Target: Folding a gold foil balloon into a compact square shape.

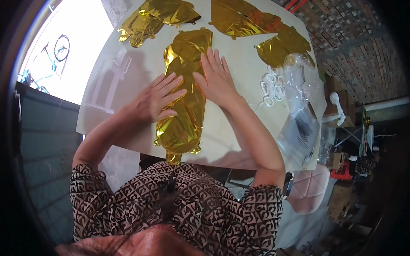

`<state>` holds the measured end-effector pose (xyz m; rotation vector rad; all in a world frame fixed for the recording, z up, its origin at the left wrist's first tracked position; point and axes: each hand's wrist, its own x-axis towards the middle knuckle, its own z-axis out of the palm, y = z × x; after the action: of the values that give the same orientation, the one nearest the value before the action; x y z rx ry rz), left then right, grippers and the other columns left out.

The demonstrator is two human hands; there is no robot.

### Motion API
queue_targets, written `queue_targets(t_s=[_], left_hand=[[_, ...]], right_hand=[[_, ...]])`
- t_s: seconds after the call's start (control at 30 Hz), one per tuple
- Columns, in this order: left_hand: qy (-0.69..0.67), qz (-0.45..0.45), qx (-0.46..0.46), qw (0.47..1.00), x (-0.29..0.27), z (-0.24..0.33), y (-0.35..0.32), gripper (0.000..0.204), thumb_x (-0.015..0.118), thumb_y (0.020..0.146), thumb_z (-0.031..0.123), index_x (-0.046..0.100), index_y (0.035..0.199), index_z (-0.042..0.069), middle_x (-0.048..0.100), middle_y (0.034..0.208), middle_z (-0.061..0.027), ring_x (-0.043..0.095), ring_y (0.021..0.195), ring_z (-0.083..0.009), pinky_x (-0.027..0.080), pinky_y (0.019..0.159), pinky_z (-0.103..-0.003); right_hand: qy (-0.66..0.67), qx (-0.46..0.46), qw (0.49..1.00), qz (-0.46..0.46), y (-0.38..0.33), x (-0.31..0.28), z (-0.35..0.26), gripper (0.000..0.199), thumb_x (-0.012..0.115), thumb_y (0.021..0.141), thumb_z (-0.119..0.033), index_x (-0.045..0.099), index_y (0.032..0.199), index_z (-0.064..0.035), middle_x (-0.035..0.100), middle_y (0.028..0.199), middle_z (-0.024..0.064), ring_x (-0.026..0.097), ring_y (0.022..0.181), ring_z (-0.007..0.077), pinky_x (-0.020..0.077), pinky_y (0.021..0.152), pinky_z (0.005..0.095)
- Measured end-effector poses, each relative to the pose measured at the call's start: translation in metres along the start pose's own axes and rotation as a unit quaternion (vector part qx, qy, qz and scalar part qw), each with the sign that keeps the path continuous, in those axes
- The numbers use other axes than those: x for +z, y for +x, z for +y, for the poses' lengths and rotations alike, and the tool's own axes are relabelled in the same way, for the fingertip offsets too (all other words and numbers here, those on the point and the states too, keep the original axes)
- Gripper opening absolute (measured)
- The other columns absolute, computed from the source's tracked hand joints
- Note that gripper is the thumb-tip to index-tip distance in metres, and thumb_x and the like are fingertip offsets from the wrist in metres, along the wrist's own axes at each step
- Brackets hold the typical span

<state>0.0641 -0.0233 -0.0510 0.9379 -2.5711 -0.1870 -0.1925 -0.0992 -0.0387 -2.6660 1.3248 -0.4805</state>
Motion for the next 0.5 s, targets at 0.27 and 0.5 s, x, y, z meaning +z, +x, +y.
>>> queue_targets(t_s=[0.27,0.5], left_hand=[[0.041,0.004,0.017,0.999,0.013,0.001,-0.002,0.067,0.061,0.093,0.048,0.046,0.148,0.012,0.037,0.156,-0.0183,0.033,0.145,-0.0384,0.024,0.119,-0.054],[0.037,-0.01,0.002,0.999,0.01,0.002,-0.001,0.07,0.064,0.092,0.048,0.044,0.149,0.012,0.033,0.158,-0.019,0.027,0.149,-0.0378,0.02,0.122,-0.051]], right_hand=[[-0.039,0.053,0.997,-0.051,0.022,0.012,0.008,0.073,0.039,0.104,-0.047,0.024,0.155,0.0028,0.018,0.163,0.0241,0.012,0.153,0.0368,0.009,0.124,0.0464],[-0.067,0.034,0.996,-0.048,0.03,0.018,0.008,0.074,0.042,0.103,-0.048,0.025,0.155,0.0012,0.021,0.163,0.0224,0.015,0.153,0.0344,0.0108,0.124,0.0452]])
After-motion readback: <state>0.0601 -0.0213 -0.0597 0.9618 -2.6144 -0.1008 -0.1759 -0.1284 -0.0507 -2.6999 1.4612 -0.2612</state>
